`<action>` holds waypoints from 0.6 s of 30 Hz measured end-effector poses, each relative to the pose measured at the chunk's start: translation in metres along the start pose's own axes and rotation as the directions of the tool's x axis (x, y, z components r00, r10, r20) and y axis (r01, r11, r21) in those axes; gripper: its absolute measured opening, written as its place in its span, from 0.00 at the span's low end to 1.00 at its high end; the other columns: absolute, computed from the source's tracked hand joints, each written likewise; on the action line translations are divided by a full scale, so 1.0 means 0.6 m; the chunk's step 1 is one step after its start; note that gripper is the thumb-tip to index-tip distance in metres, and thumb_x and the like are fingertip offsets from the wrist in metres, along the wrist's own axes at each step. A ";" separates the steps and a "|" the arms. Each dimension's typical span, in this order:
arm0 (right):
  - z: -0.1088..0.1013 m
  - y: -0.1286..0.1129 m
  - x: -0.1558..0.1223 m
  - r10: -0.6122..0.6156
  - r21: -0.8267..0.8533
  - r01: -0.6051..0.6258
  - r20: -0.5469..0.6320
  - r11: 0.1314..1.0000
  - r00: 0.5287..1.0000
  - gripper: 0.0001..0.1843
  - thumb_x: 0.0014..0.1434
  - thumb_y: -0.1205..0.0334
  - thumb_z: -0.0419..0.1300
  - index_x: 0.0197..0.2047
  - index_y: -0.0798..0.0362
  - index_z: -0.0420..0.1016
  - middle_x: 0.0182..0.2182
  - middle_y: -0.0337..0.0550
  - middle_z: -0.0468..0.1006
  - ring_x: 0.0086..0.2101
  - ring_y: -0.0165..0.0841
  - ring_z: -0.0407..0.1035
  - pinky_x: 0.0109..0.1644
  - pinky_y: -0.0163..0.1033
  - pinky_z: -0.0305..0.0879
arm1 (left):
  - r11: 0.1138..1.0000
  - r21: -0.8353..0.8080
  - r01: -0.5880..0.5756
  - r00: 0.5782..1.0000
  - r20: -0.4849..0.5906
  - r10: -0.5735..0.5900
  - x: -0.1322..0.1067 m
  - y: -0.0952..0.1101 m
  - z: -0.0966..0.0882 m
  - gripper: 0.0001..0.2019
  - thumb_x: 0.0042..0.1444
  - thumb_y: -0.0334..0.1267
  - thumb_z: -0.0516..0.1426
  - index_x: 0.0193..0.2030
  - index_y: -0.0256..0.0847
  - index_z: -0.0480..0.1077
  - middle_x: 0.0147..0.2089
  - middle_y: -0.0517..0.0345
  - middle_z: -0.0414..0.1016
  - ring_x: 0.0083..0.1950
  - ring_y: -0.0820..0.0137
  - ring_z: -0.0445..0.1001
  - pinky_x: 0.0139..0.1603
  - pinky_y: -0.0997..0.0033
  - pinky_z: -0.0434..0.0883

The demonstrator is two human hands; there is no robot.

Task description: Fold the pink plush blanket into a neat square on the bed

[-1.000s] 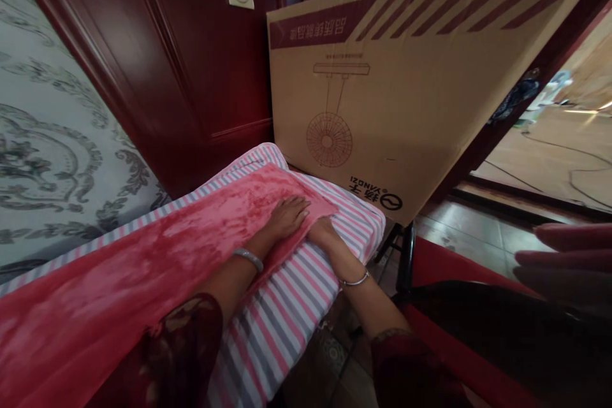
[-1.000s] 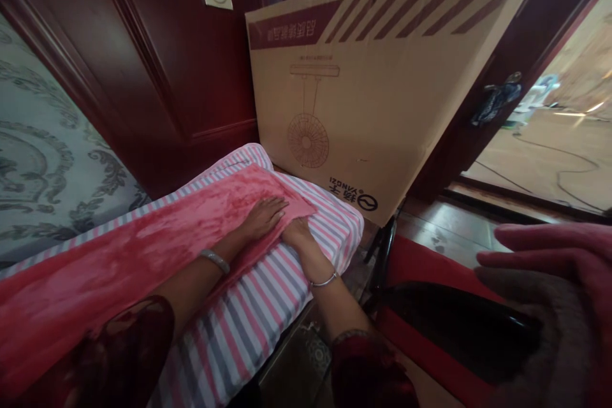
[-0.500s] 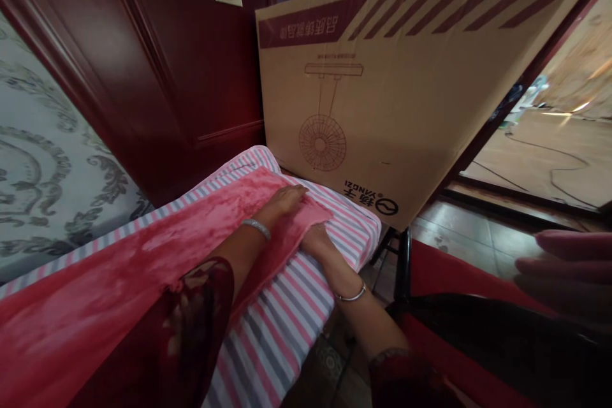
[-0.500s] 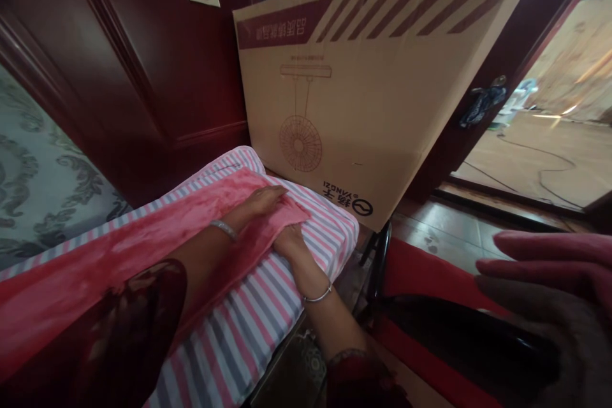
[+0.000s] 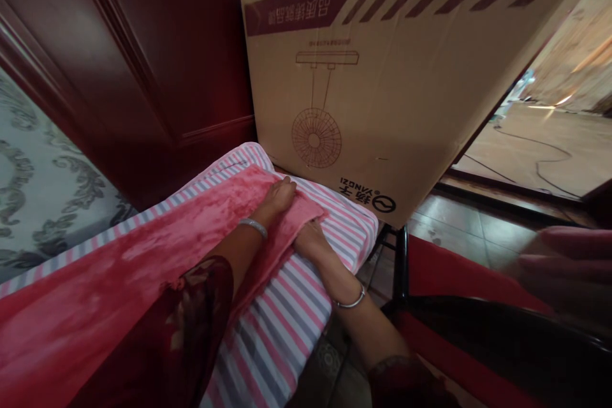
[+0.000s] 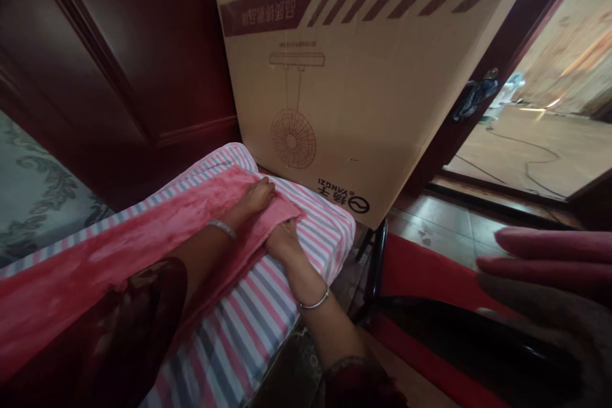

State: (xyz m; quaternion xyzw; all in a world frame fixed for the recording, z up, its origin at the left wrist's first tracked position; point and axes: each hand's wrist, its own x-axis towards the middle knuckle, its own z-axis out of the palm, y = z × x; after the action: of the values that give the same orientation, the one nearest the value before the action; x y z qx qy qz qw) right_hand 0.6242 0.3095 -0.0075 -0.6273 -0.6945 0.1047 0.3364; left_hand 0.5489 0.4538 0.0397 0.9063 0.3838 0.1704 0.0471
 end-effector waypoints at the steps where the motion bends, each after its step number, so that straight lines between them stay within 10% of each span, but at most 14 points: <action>1: 0.000 0.000 0.000 0.003 0.001 -0.003 -0.002 1.000 1.000 0.23 0.68 0.64 0.50 0.62 0.47 0.76 0.61 0.46 0.76 0.70 0.41 0.55 0.77 0.53 0.42 | 1.000 0.010 0.000 1.000 0.016 0.000 -0.003 0.004 -0.003 0.10 0.64 0.33 0.53 0.46 0.39 0.75 0.48 0.46 0.77 0.51 0.60 0.77 0.55 0.64 0.72; 12: 0.013 0.005 0.005 0.003 -0.024 -0.003 -0.009 1.000 1.000 0.24 0.66 0.68 0.53 0.63 0.53 0.75 0.60 0.51 0.77 0.65 0.42 0.62 0.73 0.48 0.50 | 0.956 -0.133 -0.263 0.958 0.079 0.275 -0.092 0.012 -0.014 0.18 0.66 0.36 0.48 0.54 0.40 0.77 0.57 0.47 0.80 0.61 0.60 0.75 0.67 0.56 0.68; 18: 0.014 0.007 0.003 0.031 -0.066 -0.028 0.033 0.997 0.999 0.22 0.65 0.67 0.53 0.60 0.56 0.77 0.56 0.56 0.79 0.58 0.44 0.70 0.69 0.48 0.58 | 0.960 -0.216 -0.178 0.970 0.122 0.208 -0.104 0.004 0.009 0.23 0.70 0.44 0.47 0.64 0.45 0.73 0.68 0.53 0.72 0.73 0.64 0.65 0.75 0.55 0.58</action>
State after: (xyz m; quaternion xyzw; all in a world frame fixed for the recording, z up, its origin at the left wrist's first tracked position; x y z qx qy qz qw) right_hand 0.6226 0.3142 -0.0160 -0.6464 -0.6937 0.0975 0.3024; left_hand 0.5120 0.4077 0.0183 0.9398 0.2695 0.1468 0.1504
